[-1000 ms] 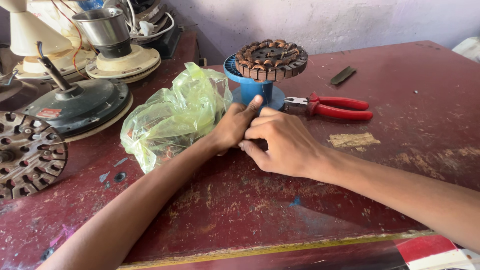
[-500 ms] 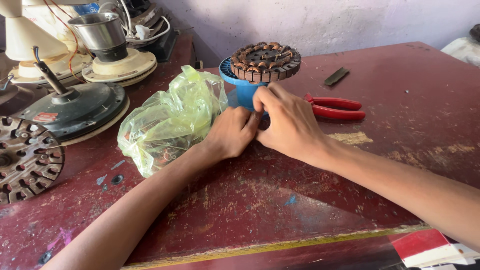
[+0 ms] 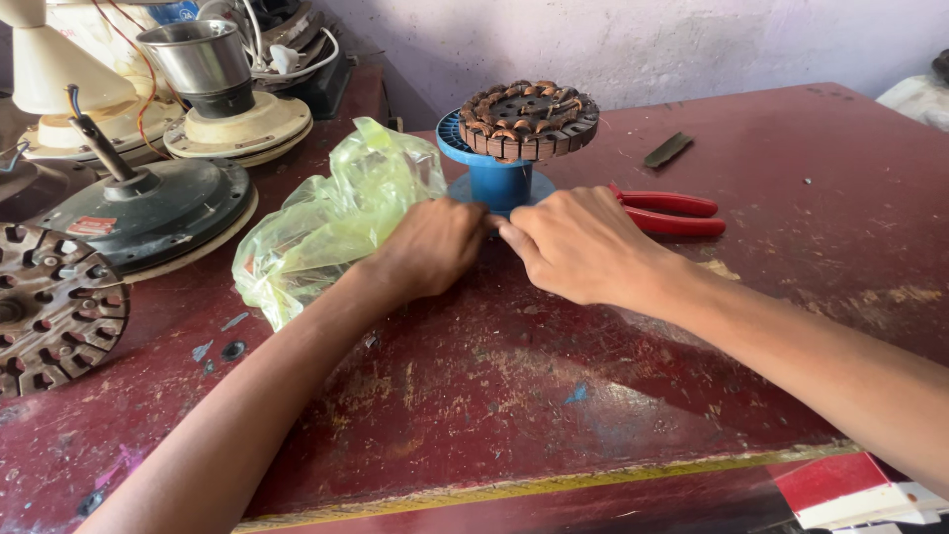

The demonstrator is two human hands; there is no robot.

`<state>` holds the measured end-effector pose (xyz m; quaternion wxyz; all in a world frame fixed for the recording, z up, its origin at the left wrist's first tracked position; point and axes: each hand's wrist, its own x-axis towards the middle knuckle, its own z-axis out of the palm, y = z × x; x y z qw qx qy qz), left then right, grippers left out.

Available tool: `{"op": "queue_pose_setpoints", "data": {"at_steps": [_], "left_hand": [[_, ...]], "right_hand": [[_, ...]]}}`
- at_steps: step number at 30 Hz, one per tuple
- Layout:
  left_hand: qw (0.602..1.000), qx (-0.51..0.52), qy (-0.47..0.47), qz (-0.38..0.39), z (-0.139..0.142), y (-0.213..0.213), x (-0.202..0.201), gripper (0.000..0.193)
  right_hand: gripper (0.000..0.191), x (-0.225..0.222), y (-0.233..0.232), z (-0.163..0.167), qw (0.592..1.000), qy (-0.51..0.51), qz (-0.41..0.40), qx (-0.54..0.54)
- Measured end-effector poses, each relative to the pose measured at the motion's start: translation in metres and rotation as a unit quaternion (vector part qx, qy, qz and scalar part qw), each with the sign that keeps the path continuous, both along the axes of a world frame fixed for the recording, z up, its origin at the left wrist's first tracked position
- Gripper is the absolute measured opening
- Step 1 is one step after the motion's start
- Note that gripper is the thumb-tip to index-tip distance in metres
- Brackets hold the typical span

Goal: The person repeatedly pulls thin wire strands from a blue cylindrical motor component, likely a fan motor stator, and discards them into a plastic bag. The person uses both hands to extract the strands and occasionally rotates the component to access different areas.

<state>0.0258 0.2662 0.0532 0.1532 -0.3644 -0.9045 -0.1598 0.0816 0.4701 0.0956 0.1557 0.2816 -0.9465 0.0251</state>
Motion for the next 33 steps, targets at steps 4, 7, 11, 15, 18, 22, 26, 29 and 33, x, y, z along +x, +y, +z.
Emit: {"op": "queue_pose_setpoints", "data": {"at_steps": [4,7,11,15,18,22,26,29,33], "left_hand": [[0.991,-0.004,0.131,-0.035,-0.007,-0.010,-0.008,0.023],[0.989,-0.118,0.059,0.068,-0.009,-0.010,-0.012,0.022],[0.970,-0.208,0.030,0.124,-0.010,-0.007,-0.013,0.030],[0.960,-0.246,0.043,0.127,-0.013,-0.001,-0.010,0.029],[0.949,-0.278,0.073,0.130,-0.010,0.004,-0.007,0.024],[0.937,-0.209,0.208,0.190,0.009,-0.008,-0.006,0.024],[0.910,-0.178,0.193,0.320,0.025,-0.032,-0.008,0.047],[0.865,-0.206,0.218,0.403,0.025,-0.034,-0.010,0.072],[0.886,-0.257,0.084,0.376,0.028,-0.030,-0.005,0.052]], "right_hand": [[0.040,-0.001,0.005,0.002,0.989,0.110,0.048,-0.085],[0.039,0.000,0.009,0.005,0.977,0.184,0.038,-0.097],[0.028,0.003,0.011,0.008,0.972,0.212,-0.014,-0.101],[0.028,0.005,0.008,0.008,0.969,0.229,-0.016,-0.091],[0.024,0.007,0.005,0.006,0.963,0.202,0.048,-0.171],[0.021,0.012,0.004,0.000,0.922,0.238,0.147,-0.266],[0.020,0.013,0.001,-0.002,0.926,0.205,0.163,-0.273],[0.020,0.012,-0.002,-0.003,0.938,0.176,0.145,-0.260],[0.020,0.012,-0.003,-0.006,0.934,0.181,0.149,-0.268]]}}
